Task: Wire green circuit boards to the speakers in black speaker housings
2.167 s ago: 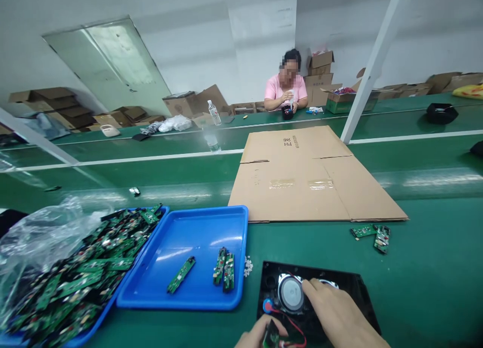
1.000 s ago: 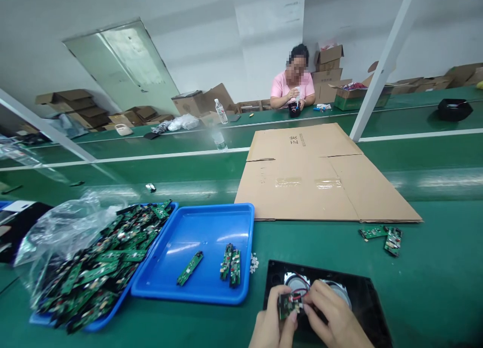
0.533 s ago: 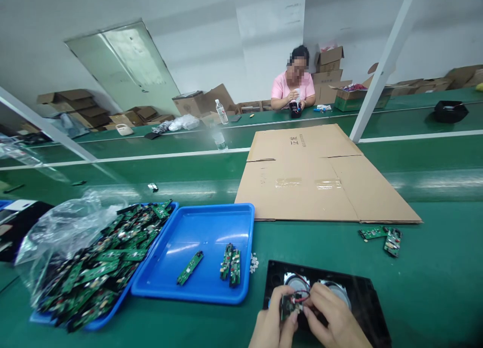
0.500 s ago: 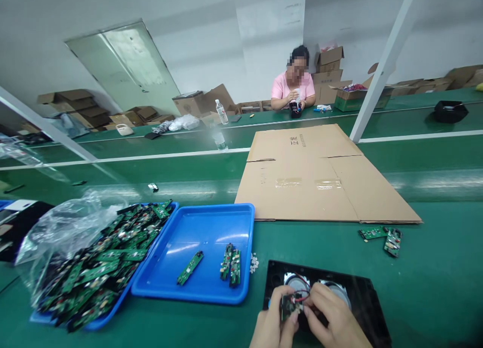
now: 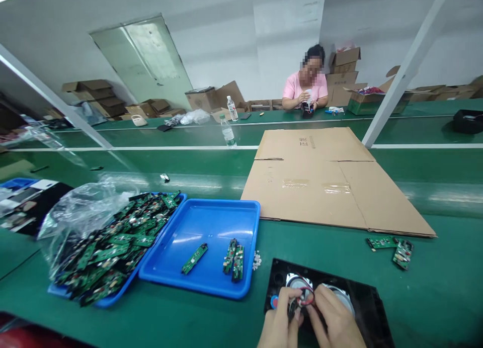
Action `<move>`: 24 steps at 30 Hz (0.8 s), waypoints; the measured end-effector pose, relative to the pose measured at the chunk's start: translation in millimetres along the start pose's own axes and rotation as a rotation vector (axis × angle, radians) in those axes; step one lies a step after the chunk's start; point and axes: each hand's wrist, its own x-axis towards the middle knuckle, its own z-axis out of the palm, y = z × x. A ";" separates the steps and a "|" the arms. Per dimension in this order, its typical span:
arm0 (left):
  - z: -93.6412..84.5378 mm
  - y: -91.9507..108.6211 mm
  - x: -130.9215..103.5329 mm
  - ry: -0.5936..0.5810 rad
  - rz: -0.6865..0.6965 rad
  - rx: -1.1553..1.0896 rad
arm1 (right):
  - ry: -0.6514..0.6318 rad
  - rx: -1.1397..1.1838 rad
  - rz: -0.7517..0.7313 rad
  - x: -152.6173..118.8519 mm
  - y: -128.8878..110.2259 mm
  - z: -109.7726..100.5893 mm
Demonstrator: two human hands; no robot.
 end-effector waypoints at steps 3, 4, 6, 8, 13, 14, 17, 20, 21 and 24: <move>-4.4 -1.8 2.3 -0.071 0.022 0.031 | 0.011 0.002 -0.013 -1.7 4.3 5.0; -6.0 -0.6 2.6 -0.098 0.028 0.064 | 0.014 0.008 -0.017 -1.5 5.3 5.4; -8.9 4.5 2.4 -0.139 0.022 0.174 | 0.025 0.025 -0.025 -0.6 6.6 5.1; -10.8 11.4 1.3 -0.167 0.013 0.281 | 0.044 0.037 -0.026 0.1 6.5 4.8; -9.6 16.5 -0.3 -0.162 0.038 0.198 | 0.130 0.017 0.038 -4.1 0.5 13.2; -8.5 14.4 -0.1 -0.157 0.049 0.148 | 0.164 -0.001 0.062 -5.4 -0.3 15.6; -4.7 6.0 1.0 -0.131 0.074 0.029 | 0.196 -0.052 0.030 -7.4 2.5 19.0; -2.0 0.5 1.3 -0.099 0.071 0.050 | 0.154 -0.075 -0.073 -6.0 10.0 17.0; -1.5 -0.1 1.1 -0.096 0.064 0.090 | 0.140 -0.076 -0.091 -5.1 12.1 16.2; -1.0 1.4 -0.2 -0.086 0.023 0.183 | 0.120 -0.073 -0.099 -2.9 14.1 14.8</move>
